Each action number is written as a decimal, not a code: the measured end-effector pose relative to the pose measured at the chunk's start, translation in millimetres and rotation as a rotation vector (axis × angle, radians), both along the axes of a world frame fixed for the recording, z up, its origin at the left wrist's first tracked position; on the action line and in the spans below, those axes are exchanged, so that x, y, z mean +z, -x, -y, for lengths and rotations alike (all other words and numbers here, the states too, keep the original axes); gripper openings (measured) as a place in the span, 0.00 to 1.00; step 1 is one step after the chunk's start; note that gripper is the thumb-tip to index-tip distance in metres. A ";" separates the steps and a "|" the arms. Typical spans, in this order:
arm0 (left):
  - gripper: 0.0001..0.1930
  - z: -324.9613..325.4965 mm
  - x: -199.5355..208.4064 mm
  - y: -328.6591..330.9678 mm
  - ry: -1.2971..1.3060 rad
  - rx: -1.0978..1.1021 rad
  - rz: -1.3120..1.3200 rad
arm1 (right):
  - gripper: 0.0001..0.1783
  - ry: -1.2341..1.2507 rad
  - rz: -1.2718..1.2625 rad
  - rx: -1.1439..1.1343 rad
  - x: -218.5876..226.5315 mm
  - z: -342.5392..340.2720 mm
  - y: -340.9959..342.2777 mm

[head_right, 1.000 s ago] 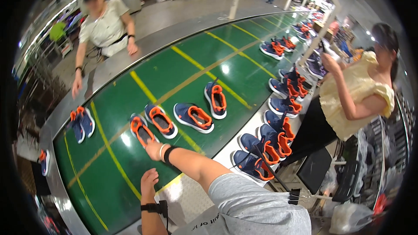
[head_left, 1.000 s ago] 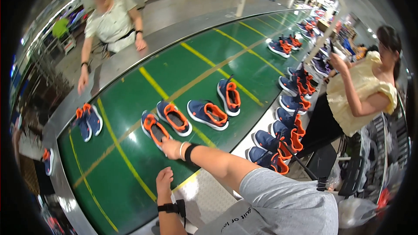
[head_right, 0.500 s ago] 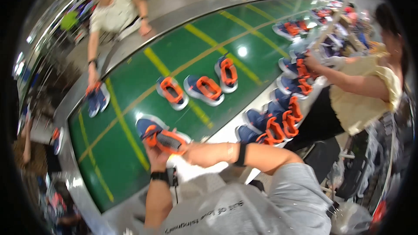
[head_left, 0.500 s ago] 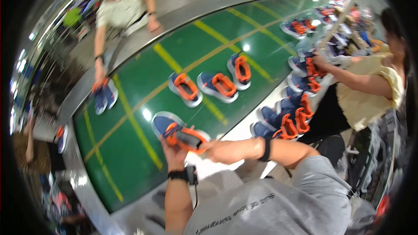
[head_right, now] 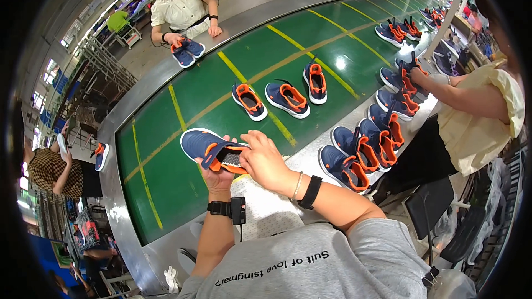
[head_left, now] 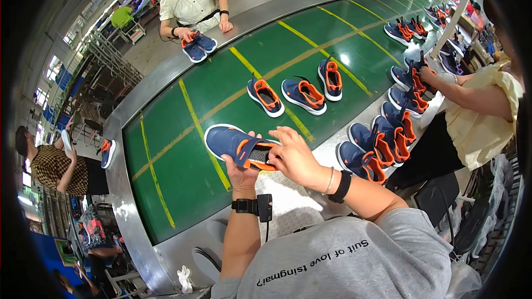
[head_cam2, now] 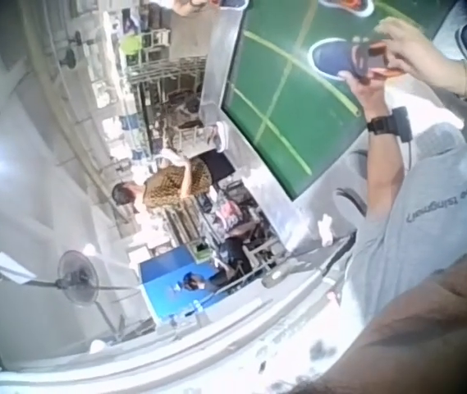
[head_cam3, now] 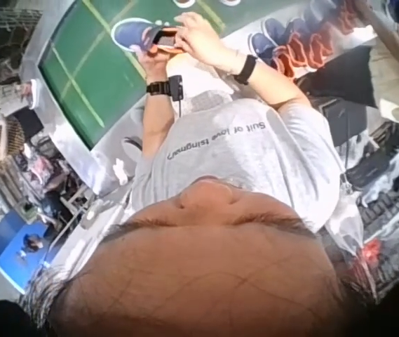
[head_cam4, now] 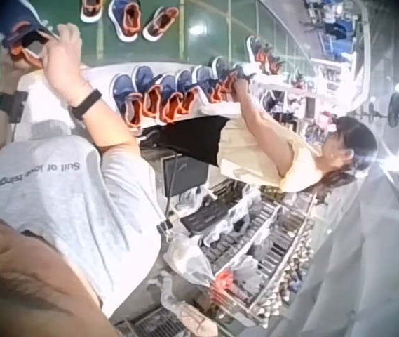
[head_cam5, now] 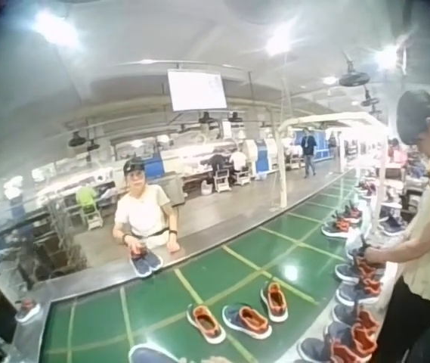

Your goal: Inspecting shoes on a conveyor belt, checking insoles, and recording data in a footwear manufacturing facility.

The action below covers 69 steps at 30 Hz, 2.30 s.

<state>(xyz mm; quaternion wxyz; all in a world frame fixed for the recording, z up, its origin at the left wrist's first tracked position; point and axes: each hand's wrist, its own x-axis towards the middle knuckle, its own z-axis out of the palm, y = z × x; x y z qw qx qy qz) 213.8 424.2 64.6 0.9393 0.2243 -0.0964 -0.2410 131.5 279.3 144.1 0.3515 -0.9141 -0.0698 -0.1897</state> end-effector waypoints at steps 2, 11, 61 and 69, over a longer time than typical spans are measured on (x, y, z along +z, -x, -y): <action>0.48 2.3 1.9 3.6 0.025 0.038 -0.017 | 0.04 0.111 0.055 -0.044 -1.8 -4.9 2.6; 0.49 6.8 12.6 10.9 0.002 0.014 0.103 | 0.08 0.134 0.082 -0.126 -11.6 -8.8 -5.1; 0.17 -56.4 -57.6 -33.2 -0.529 -0.075 -0.432 | 0.21 0.428 -0.481 -0.017 -129.1 78.2 -167.6; 0.16 -56.2 -53.8 -18.2 -0.597 -0.132 -0.412 | 0.23 0.579 -0.486 -0.154 -117.6 144.0 -81.8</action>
